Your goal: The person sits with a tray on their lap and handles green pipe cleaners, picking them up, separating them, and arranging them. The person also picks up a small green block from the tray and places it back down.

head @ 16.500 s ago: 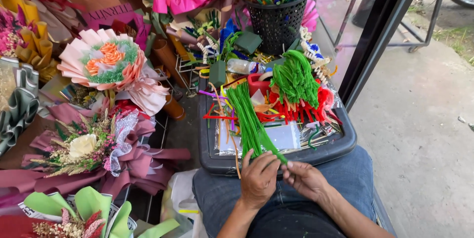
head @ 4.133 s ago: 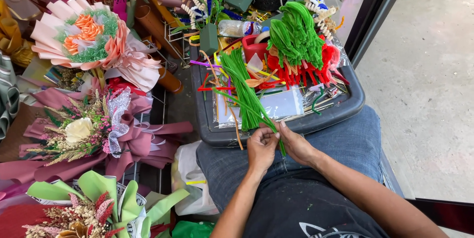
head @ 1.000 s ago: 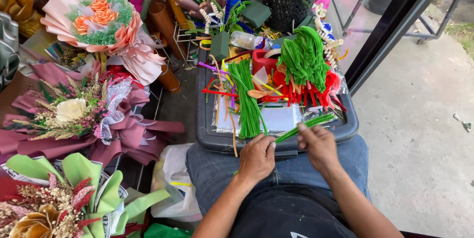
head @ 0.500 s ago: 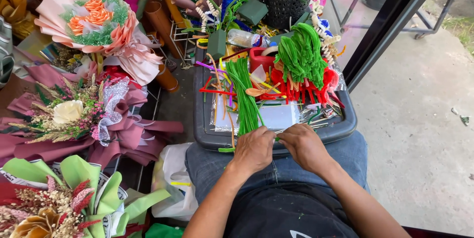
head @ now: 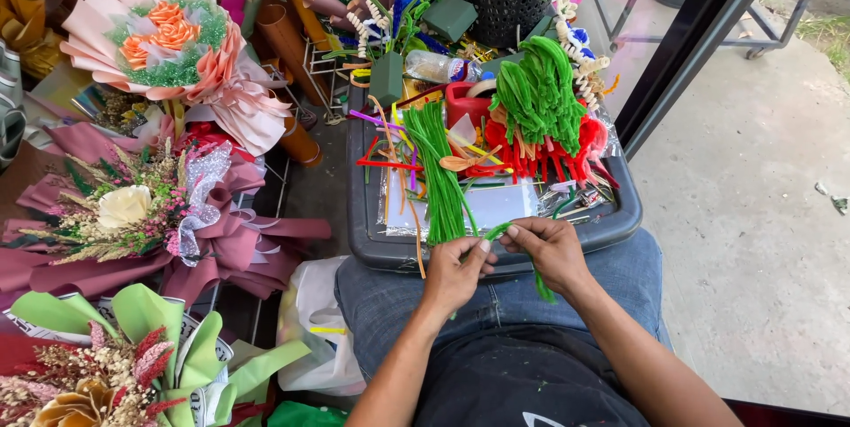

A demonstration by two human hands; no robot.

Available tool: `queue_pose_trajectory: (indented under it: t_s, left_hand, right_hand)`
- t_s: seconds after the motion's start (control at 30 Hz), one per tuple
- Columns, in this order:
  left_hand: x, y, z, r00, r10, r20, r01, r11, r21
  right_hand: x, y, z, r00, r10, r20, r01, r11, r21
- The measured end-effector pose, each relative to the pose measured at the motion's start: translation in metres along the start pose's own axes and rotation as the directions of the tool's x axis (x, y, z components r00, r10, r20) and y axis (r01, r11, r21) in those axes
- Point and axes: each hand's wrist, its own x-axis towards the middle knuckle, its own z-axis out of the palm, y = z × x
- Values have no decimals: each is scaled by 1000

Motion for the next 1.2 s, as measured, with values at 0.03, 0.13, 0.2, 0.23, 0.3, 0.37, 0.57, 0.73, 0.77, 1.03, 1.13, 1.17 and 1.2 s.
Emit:
queue_pose_trajectory:
  t_s: [0.03, 0.13, 0.2, 0.23, 0.3, 0.37, 0.57, 0.73, 0.77, 1.03, 1.13, 1.17, 1.2]
  left_hand:
    - [-1, -2, 3, 1000, -1, 0, 1, 1000, 1]
    - [-1, -11, 11, 999, -36, -6, 36, 997, -69]
    - [3, -20, 16, 996, 69, -62, -68, 998, 13]
    - [7, -36, 17, 996, 71, -62, -71, 997, 13]
    - [14, -69, 19, 992, 93, -86, -89, 995, 50]
    - [13, -61, 18, 989, 114, -93, -106, 991, 87]
    - [12, -60, 15, 981, 172, -90, -146, 959, 242]
    - [16, -56, 8, 990, 120, -80, -98, 966, 238]
    - [17, -58, 5, 994, 100, -53, -89, 979, 184]
    - [14, -31, -7, 997, 67, 40, -71, 993, 97]
    - [20, -45, -9, 998, 68, 1, -67, 993, 93]
    - [21, -43, -10, 997, 70, -28, -68, 995, 80]
    - [23, -40, -11, 996, 72, -56, -68, 995, 67]
  right_hand:
    - [3, 9, 1, 1000, 1, -1, -1, 1000, 1]
    - [11, 36, 4, 998, 28, -58, -18, 986, 166]
    - [14, 53, 6, 987, 70, -144, -29, 964, 265]
    - [14, 54, 9, 987, 68, -143, -28, 964, 265]
    - [12, 56, 15, 981, 65, -181, -6, 950, 312]
    - [7, 53, 22, 981, 58, -186, 0, 954, 299]
    - [-7, 34, 43, 980, 20, -197, 28, 970, 242]
    - [-7, 31, 39, 990, 3, -140, 24, 981, 191]
    - [-7, 30, 36, 996, 23, -88, -5, 981, 194]
    - [-5, 3, 9, 977, 113, 182, -118, 993, 17]
    - [-9, 8, 5, 972, 139, 190, -135, 990, -38]
    - [-11, 13, 4, 961, 191, 201, -182, 981, -63]
    - [-14, 17, 3, 947, 242, 210, -228, 970, -89]
